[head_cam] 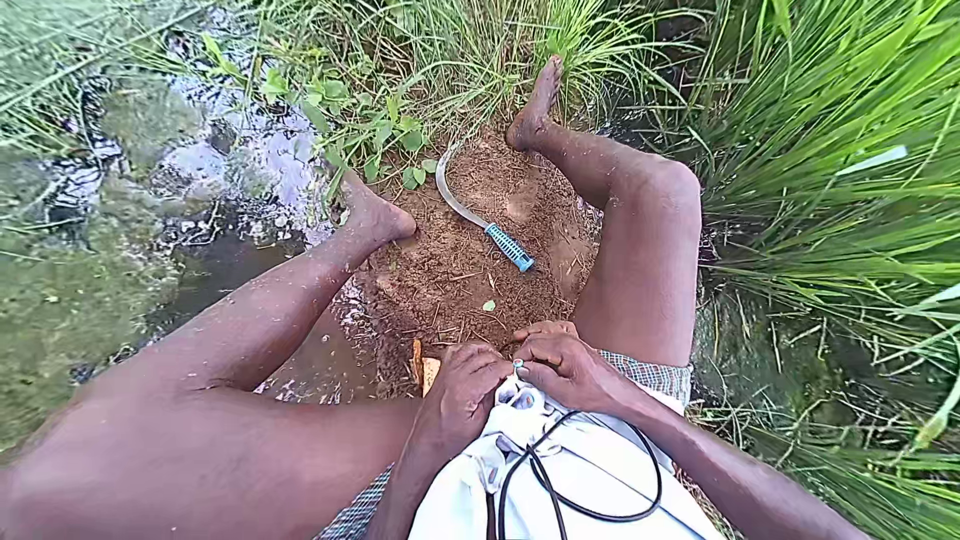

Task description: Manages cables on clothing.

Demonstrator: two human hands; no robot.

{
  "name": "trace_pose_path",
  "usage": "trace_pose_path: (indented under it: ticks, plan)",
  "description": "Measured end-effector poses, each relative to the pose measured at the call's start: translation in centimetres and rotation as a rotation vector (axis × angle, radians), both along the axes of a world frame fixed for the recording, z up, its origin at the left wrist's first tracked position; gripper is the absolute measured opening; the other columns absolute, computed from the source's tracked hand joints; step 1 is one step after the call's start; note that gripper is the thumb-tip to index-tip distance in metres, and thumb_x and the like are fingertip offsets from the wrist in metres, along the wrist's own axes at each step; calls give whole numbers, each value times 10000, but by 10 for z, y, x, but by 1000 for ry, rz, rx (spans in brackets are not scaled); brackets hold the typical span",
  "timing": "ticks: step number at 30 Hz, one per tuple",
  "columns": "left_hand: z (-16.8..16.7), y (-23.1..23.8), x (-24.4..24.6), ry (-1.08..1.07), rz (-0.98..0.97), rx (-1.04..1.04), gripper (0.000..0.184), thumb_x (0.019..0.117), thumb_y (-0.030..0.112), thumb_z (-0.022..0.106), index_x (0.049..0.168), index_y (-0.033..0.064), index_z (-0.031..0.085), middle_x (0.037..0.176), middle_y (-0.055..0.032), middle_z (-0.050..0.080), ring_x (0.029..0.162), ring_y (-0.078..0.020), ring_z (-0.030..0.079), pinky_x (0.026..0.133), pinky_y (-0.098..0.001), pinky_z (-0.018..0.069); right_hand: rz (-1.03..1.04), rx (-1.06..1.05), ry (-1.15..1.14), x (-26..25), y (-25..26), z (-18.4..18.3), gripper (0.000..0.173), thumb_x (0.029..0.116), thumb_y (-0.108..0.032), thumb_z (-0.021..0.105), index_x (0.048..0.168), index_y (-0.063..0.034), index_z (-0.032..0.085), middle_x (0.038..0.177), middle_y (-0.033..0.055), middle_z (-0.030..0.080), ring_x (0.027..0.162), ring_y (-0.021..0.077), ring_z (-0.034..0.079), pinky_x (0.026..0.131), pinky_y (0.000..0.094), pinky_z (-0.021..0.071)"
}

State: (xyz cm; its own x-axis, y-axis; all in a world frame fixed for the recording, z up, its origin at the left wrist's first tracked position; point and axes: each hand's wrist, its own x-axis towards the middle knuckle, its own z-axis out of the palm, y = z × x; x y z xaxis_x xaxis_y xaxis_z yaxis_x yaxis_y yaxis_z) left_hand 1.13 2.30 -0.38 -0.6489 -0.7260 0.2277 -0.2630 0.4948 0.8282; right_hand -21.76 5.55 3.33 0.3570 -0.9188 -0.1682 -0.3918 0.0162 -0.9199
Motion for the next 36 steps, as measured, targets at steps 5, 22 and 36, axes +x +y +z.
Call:
trace_pose_path:
  ticks: [5,22,36]
  plan:
    - [3,-2,-3,-9,-23,12,308,1047,181,461,987,96,750,970,-57,759,1067,-203,684,969,-432,479,-15,-25,5,-1,1,-1,298,1030,-241,543,969,-47,761,1024,61,752,1265,191,582,1081,501,320]
    - [3,0,-3,-82,-11,-77,300,999,147,471,978,111,768,959,-63,766,1017,-244,709,903,-481,511,-93,68,23,7,9,0,312,1037,-239,525,946,-36,744,1033,69,731,1224,150,582,1070,495,298]
    - [-5,0,2,8,56,-37,286,1074,250,465,1005,163,729,1031,-26,752,1106,-178,668,974,-412,491,66,18,69,6,2,3,330,1043,-251,468,925,-55,706,915,68,699,1164,204,588,1025,490,298]
